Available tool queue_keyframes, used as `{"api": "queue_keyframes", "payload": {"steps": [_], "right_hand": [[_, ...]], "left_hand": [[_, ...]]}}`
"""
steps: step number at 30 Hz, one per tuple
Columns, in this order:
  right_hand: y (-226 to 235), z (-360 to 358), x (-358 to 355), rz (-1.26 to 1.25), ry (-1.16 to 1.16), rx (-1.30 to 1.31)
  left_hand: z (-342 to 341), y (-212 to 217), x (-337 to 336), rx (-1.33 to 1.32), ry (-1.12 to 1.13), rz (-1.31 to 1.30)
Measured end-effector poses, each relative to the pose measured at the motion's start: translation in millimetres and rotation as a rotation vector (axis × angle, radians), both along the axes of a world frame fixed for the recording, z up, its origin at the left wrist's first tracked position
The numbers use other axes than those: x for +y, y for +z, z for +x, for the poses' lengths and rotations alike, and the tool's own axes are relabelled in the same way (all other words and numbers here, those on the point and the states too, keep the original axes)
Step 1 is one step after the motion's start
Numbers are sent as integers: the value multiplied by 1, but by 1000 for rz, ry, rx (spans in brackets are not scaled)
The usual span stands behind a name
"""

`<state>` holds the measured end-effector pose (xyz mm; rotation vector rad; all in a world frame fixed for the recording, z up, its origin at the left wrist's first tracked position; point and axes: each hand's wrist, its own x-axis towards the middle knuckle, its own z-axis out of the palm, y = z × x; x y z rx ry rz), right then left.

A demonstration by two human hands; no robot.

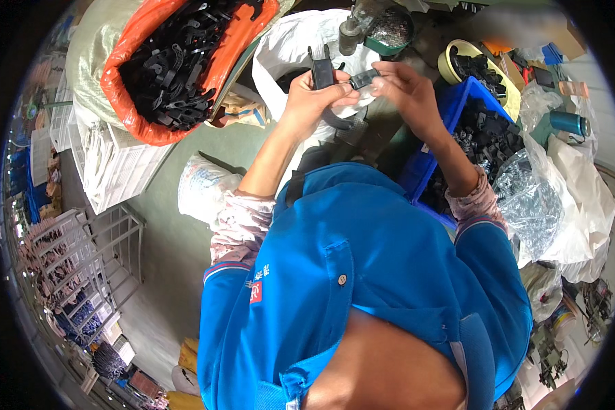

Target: The person repeatedly picks small black plastic components from a blue bin and a large sack, joins them by hand, and places the assembled units into a white sack. The process is continuous and repetitive throughout the clip.

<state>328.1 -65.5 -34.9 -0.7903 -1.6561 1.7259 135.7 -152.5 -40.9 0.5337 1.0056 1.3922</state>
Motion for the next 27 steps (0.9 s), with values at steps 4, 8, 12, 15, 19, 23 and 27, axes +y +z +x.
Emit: {"api": "queue_keyframes", "payload": {"steps": [4, 8, 12, 15, 19, 23, 27], "right_hand": [[4, 10, 14, -295, 35, 23], [-5, 20, 14, -386, 10, 100], [-5, 23, 12, -180, -36, 65], [-9, 28, 12, -74, -37, 18], [-11, 33, 15, -261, -47, 56], [-8, 41, 28, -334, -66, 156], [12, 46, 47, -262, -1, 200]], "left_hand": [[3, -3, 4, 196, 4, 63], [8, -6, 11, 260, 47, 98], [10, -11, 18, 208, 21, 103], [15, -9, 18, 142, 19, 26], [16, -17, 18, 113, -11, 9], [11, 1, 10, 74, -136, 0], [13, 7, 4, 45, -292, -7]]}}
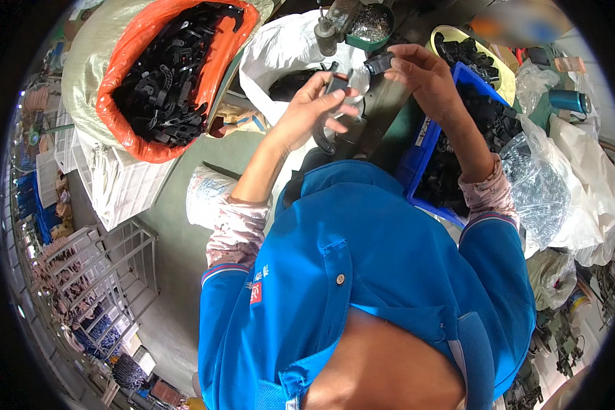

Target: The person repeatedly picks small black plastic components from a blue bin and a large sack, joins them by hand, and places the assembled units into a white sack. The process is continuous and repetitive throughout the clip.

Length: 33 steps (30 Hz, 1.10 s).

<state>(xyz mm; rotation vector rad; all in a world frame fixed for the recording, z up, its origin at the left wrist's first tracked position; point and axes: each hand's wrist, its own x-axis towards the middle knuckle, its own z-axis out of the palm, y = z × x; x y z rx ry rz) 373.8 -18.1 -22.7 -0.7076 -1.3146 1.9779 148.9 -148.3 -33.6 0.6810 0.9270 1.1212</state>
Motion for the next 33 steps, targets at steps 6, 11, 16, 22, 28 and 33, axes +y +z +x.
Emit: {"api": "queue_keyframes", "payload": {"steps": [6, 11, 16, 22, 28, 33], "right_hand": [[6, 0, 15, 130, 84, -83], [1, -2, 12, 203, 122, -163], [4, 2, 12, 230, 172, -215], [0, -1, 4, 180, 164, -270], [-6, -4, -7, 206, 136, -251], [-15, 3, -17, 182, 163, -266]], "left_hand": [[5, 2, -2, -12, -99, -8], [13, 2, -3, -30, -149, 2], [16, 1, -5, -20, -149, -40], [22, 2, -1, -14, -139, -44], [24, 3, 5, 35, -140, -33], [37, 6, 13, 314, 2, 79]]}}
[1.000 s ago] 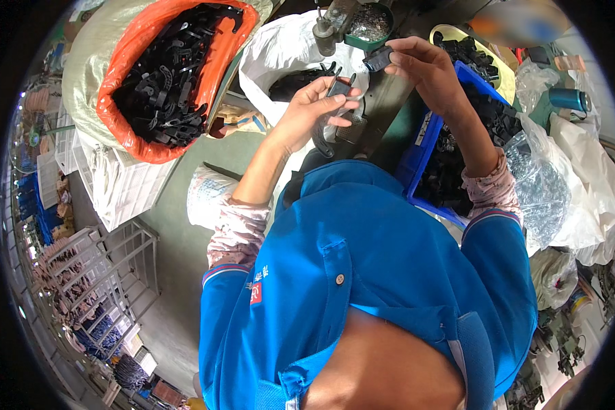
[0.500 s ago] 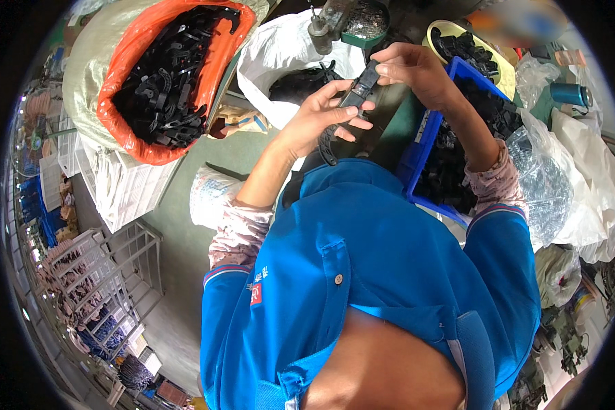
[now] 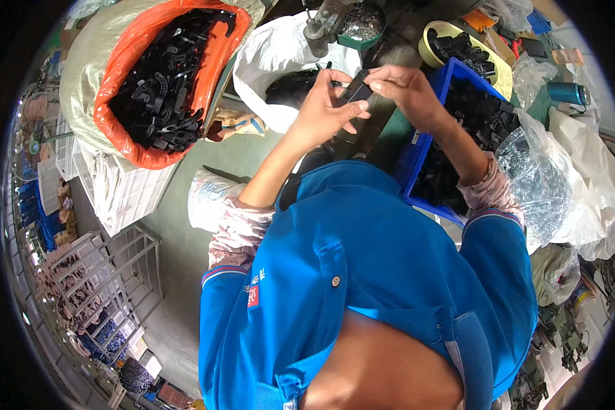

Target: The person repeatedly picks small black plastic components from a blue bin and a large sack, joins them by hand, and places the assembled units into a white sack. The process is continuous and repetitive throughout the clip.

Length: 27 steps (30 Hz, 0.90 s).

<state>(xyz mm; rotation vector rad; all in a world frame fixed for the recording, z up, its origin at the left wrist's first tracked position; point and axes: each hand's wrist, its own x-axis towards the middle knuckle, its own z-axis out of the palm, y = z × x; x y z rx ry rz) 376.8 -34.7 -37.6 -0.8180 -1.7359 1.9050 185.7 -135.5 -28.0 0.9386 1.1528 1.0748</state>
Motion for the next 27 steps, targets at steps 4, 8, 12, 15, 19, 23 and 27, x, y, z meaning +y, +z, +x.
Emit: {"api": "queue_keyframes", "payload": {"steps": [4, 8, 12, 15, 19, 23, 27], "right_hand": [[-6, 3, -9, -65, -98, 195], [-4, 13, -5, -1, -96, 201], [9, 45, 42, 175, -3, -106], [-29, 108, 135, 1128, -366, -392], [-29, 135, 197, 1196, -395, -1016], [-71, 133, 220, 1488, 148, -1247], [-76, 128, 222, 1469, 170, -1553]], "left_hand": [[4, -11, 4, 439, 89, 253], [11, -4, 7, 349, 105, 181], [4, -18, 4, 423, 126, 212], [1, -17, 3, 362, 123, 297], [3, -16, -3, 311, 170, 247], [11, -4, 1, 461, 170, 361], [1, -5, 3, 449, 210, 433]]}}
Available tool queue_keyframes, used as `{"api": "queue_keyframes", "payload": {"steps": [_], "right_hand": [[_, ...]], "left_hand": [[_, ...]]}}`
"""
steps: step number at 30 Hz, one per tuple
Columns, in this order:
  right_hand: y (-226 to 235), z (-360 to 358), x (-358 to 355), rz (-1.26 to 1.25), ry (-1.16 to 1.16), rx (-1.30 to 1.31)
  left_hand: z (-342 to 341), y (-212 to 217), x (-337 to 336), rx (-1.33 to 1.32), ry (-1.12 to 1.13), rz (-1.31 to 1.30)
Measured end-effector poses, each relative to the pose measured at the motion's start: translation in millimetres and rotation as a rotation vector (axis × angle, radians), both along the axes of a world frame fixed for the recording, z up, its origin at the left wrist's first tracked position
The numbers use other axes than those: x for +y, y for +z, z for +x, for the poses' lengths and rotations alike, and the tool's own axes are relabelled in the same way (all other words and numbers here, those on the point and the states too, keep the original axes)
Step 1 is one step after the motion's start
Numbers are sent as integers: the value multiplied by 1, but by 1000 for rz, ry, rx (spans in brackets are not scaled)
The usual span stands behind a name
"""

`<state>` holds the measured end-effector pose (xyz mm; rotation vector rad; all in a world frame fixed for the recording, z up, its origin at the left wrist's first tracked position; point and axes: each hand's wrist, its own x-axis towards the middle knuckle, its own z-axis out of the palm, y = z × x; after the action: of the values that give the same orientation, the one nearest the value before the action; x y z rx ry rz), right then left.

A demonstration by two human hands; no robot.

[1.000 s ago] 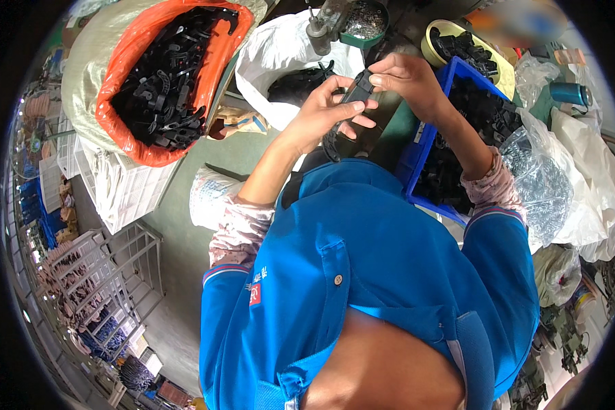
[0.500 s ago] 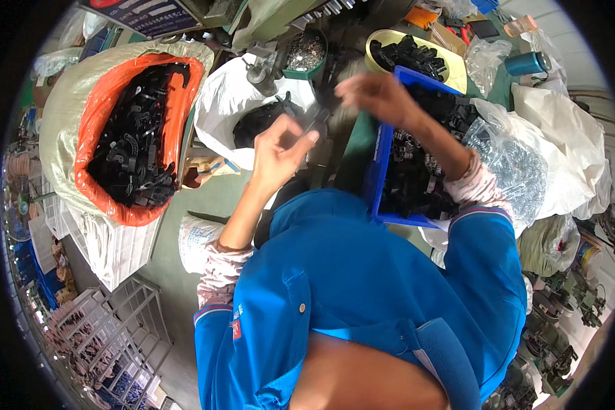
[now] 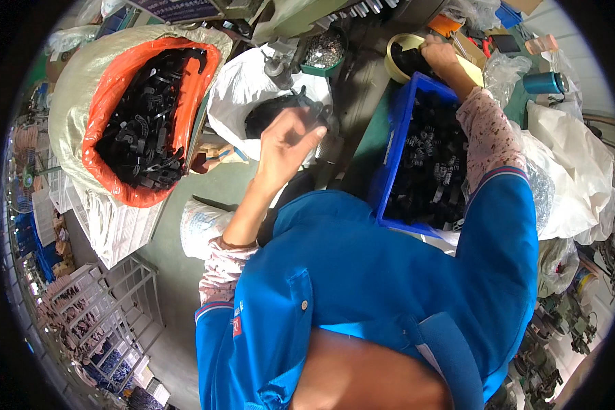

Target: The person repeatedly picks small black plastic components from a blue bin and a large sack, joins them by hand, and places the assembled units into a white sack. The process is continuous and repetitive throughout the clip.

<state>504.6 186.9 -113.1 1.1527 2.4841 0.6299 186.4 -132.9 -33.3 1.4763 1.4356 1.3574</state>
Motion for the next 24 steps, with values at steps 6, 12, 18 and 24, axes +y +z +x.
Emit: {"api": "queue_keyframes", "payload": {"steps": [6, 12, 18, 24], "right_hand": [[60, -5, -18, -335, -370, 804], [121, -104, -161, -1297, -274, 1569], [104, -146, -195, -1408, -267, 1853], [107, -165, -200, -1441, -344, 1801]], "left_hand": [[-17, -10, 8, -243, -29, -117], [-31, -17, 22, -375, -81, -132], [-56, -10, 27, -262, -117, -92], [-83, -10, 30, -261, -134, -130]]}}
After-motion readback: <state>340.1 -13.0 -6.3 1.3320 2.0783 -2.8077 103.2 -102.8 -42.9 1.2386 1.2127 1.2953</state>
